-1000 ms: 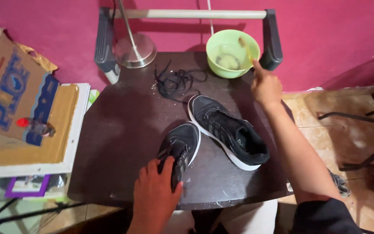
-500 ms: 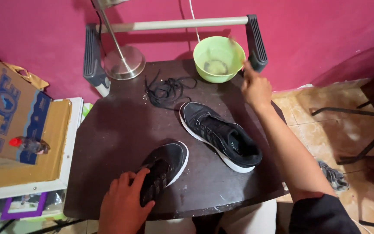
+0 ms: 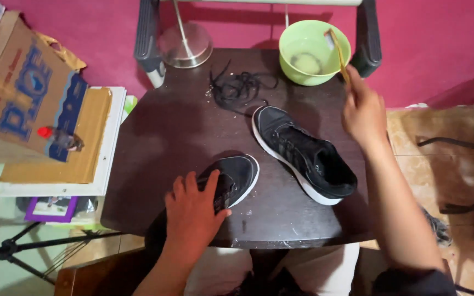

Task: The person scrubs a black sneaker with a toothbrush, repeatedly dipping the brush into a bowl of water. They clean the upper, sole, and sides of the shoe, then place it on the table next to its pair.

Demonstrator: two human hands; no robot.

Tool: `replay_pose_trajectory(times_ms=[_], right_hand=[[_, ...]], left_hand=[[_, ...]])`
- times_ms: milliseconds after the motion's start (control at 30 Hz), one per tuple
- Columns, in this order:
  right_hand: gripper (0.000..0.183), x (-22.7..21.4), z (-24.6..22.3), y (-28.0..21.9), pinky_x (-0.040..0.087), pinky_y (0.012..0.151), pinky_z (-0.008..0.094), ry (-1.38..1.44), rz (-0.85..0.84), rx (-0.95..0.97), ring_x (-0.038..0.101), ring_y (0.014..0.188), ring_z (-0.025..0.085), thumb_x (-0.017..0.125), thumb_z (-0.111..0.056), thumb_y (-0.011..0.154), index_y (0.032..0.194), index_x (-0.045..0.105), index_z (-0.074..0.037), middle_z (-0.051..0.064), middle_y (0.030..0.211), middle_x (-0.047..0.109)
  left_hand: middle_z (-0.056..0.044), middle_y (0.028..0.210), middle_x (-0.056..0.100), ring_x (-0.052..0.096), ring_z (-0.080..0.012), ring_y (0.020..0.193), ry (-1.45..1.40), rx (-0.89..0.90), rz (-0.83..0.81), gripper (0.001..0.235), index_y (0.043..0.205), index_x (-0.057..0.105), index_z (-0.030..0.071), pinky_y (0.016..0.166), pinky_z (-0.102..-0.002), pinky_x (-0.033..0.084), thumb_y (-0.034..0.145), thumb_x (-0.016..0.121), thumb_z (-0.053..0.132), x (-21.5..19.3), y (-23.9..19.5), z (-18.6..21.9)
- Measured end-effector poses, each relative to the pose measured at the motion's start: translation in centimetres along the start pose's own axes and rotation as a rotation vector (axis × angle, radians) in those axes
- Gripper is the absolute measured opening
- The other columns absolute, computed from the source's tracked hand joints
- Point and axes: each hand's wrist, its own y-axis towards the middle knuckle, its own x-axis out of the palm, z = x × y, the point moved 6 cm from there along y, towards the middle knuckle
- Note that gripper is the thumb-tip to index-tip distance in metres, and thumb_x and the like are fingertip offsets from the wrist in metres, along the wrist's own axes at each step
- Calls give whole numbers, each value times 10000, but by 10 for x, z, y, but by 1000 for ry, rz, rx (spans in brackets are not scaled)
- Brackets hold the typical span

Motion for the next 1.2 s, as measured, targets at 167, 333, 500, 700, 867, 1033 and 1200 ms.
replay_pose_trajectory(times_ms=[167, 333, 500, 700, 867, 1033, 1200], right_hand=[[509, -7, -68, -145, 327, 889, 305, 326, -69, 56, 426, 1020, 192, 420, 53, 1010, 1498, 515, -56, 93, 1195, 525], [621, 53, -73, -246, 373, 1042, 224, 475, -173, 230, 546, 1365, 182, 440, 82, 912, 1506, 496, -88, 118, 1539, 532], [527, 81, -65, -262, 489, 869, 227, 389, -183, 222, 754, 1010, 166, 478, -24, 983, 1508, 485, -72, 110, 1416, 661], [556, 101, -60, -270, 503, 706, 298, 367, -151, 149, 643, 683, 212, 493, 5, 968, 1518, 480, -74, 93, 814, 674], [588, 98, -75, -280, 532, 799, 316, 424, -144, 7, 644, 790, 223, 488, 56, 940, 1519, 455, -40, 86, 900, 701], [453, 87, -74, -268, 556, 710, 292, 405, -31, -273, 637, 764, 191, 491, 48, 994, 1438, 549, -25, 69, 958, 679], [526, 98, -47, -233, 561, 582, 390, 229, -81, -215, 680, 619, 270, 535, -74, 917, 1406, 649, -232, 52, 685, 642]], left_hand=[[-131, 1298, 586, 591, -347, 1009, -87, -13, 55, 870, 1472, 479, 300, 794, -487, 504, 730, 818, 603, 5, -3, 2], [-126, 1326, 605, 576, -344, 1042, -110, -18, 176, 811, 1431, 530, 288, 781, -480, 502, 714, 827, 526, 2, -10, 2], [-94, 1277, 630, 576, -358, 1068, -161, -25, 29, 807, 1485, 496, 303, 812, -508, 508, 775, 797, 542, 8, -1, -4], [-33, 1131, 691, 608, -346, 922, -193, 12, 124, 710, 1446, 552, 317, 687, -488, 534, 797, 756, 519, 15, 1, -10], [-82, 1044, 739, 647, -376, 964, -264, 0, -58, 648, 1452, 555, 354, 782, -503, 539, 842, 726, 487, -13, 12, -23], [-15, 831, 817, 717, -347, 988, -312, 15, -249, 614, 1449, 570, 457, 900, -497, 533, 852, 692, 527, -43, 33, -45], [-120, 1292, 744, 643, -414, 1262, -549, 5, -378, 568, 1351, 714, 262, 1097, -495, 488, 813, 792, 429, -65, 39, -53]])
